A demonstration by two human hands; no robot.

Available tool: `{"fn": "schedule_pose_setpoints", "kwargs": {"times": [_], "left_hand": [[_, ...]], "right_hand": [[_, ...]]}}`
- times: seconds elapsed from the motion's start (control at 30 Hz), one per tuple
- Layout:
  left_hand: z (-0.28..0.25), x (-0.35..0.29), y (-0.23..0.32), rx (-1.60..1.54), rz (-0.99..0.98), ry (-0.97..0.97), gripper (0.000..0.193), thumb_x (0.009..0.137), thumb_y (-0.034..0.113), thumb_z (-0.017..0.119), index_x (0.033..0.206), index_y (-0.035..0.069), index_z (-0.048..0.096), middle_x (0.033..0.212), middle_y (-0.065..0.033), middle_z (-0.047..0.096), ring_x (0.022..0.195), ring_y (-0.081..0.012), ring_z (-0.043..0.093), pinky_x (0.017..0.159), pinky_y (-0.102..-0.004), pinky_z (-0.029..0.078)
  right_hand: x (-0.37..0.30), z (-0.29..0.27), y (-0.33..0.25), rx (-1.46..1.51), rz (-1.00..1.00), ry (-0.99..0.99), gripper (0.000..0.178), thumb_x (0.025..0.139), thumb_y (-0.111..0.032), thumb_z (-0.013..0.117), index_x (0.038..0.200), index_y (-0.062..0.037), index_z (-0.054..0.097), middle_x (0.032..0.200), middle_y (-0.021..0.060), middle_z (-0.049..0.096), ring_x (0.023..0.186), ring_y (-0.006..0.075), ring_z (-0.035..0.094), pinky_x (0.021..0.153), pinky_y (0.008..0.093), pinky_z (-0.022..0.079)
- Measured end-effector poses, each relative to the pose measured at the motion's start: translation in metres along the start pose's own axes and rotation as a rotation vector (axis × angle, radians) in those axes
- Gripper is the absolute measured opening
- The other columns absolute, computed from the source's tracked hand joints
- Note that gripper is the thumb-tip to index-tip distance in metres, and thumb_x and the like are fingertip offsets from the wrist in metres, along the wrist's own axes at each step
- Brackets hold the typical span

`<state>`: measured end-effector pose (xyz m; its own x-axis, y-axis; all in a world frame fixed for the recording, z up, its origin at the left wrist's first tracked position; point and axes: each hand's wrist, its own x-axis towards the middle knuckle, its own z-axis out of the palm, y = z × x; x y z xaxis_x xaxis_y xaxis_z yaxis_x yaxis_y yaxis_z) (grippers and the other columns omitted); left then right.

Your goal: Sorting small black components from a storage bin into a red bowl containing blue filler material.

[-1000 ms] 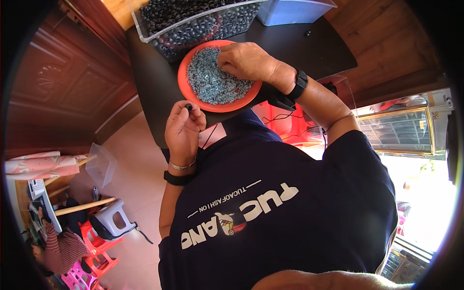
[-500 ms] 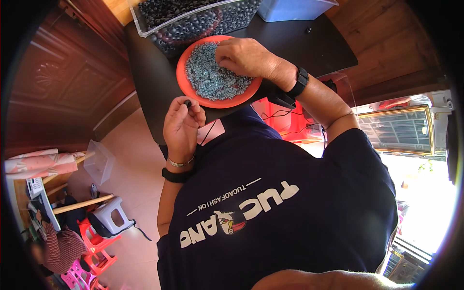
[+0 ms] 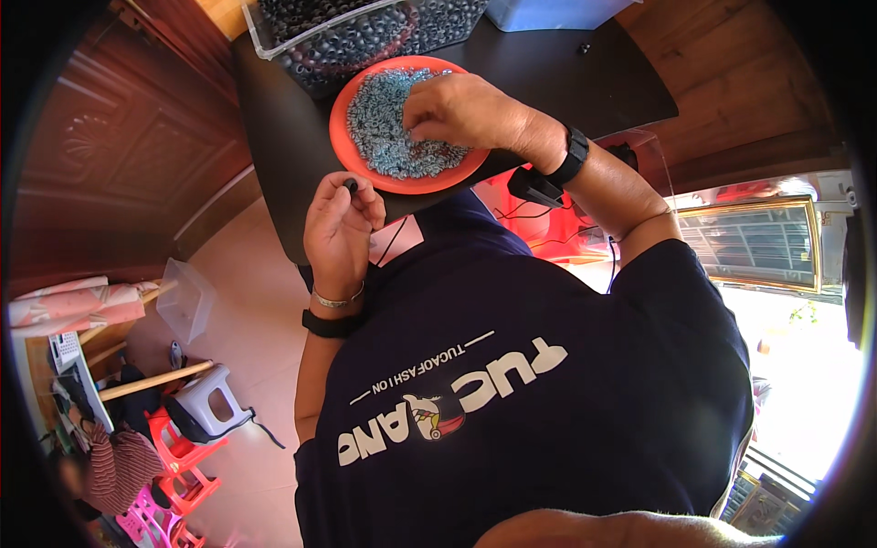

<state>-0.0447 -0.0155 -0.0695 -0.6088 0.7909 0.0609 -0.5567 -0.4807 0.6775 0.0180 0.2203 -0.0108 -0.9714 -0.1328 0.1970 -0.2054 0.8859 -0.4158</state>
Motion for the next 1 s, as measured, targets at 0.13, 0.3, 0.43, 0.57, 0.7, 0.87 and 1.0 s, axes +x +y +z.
{"fn": "schedule_pose_setpoints", "kwargs": {"times": [0.13,0.3,0.43,0.57,0.7,0.87,1.0], "left_hand": [[-0.001,-0.001,0.0,0.0,-0.005,0.005,0.018,0.095,0.015,0.044,0.101,-0.001,0.051,0.085,-0.0094,0.055,0.071,-0.0186,0.054,0.06,-0.0289,0.042],[0.0,-0.001,-0.001,0.019,0.002,-0.004,0.018,0.095,0.014,0.043,0.102,0.0,0.051,0.085,-0.009,0.055,0.07,-0.018,0.053,0.06,-0.0289,0.042],[0.002,-0.003,-0.002,0.03,0.006,0.015,0.017,0.095,0.013,0.043,0.103,0.0,0.051,0.085,-0.0088,0.055,0.07,-0.0176,0.053,0.06,-0.0284,0.042],[0.003,-0.003,-0.001,0.083,-0.012,0.019,0.017,0.095,0.013,0.044,0.103,0.0,0.051,0.085,-0.0079,0.054,0.067,-0.0154,0.051,0.058,-0.0254,0.04],[0.017,-0.002,-0.001,0.155,-0.049,0.044,0.018,0.095,0.014,0.045,0.104,-0.001,0.051,0.083,-0.0066,0.053,0.064,-0.0134,0.049,0.056,-0.0229,0.038],[0.022,-0.006,-0.001,0.276,-0.045,0.091,0.019,0.095,0.013,0.043,0.104,-0.001,0.051,0.076,-0.004,0.052,0.062,-0.0093,0.047,0.057,-0.0213,0.038],[0.025,-0.011,-0.001,0.25,-0.081,0.12,0.018,0.095,0.014,0.043,0.103,0.0,0.051,0.073,-0.0031,0.051,0.059,-0.0096,0.046,0.055,-0.0214,0.038]], "right_hand": [[-0.002,-0.006,0.001,0.385,0.215,0.005,0.014,0.077,-0.012,0.074,0.089,-0.0049,0.069,0.079,0.0025,0.064,0.075,0.0118,0.061,0.071,0.0264,0.049],[-0.008,-0.009,-0.001,0.544,0.211,0.02,0.013,0.078,-0.01,0.075,0.089,-0.0034,0.069,0.079,0.0,0.063,0.076,0.0073,0.059,0.07,0.0241,0.049],[-0.01,-0.009,-0.005,0.549,0.154,0.045,0.012,0.078,-0.009,0.075,0.086,-0.0027,0.069,0.077,-0.0005,0.062,0.074,0.0067,0.058,0.068,0.0233,0.047],[-0.008,-0.011,-0.019,0.532,0.119,0.033,0.012,0.078,-0.01,0.075,0.085,-0.0022,0.068,0.076,-0.0008,0.061,0.072,0.0064,0.057,0.066,0.0232,0.046],[-0.001,-0.014,-0.044,0.558,0.021,-0.017,0.011,0.079,-0.009,0.074,0.084,-0.0021,0.067,0.075,0.0005,0.062,0.07,0.0082,0.059,0.063,0.0247,0.047],[0.005,-0.007,-0.062,0.3,-0.115,0.027,0.01,0.076,-0.008,0.072,0.078,-0.0034,0.064,0.074,0.0055,0.062,0.069,0.0183,0.062,0.061,0.0289,0.047],[0.003,-0.007,-0.064,0.221,-0.165,0.028,0.012,0.072,-0.011,0.071,0.074,-0.0053,0.06,0.075,0.0064,0.059,0.074,0.028,0.061,0.061,0.0374,0.048]]}}
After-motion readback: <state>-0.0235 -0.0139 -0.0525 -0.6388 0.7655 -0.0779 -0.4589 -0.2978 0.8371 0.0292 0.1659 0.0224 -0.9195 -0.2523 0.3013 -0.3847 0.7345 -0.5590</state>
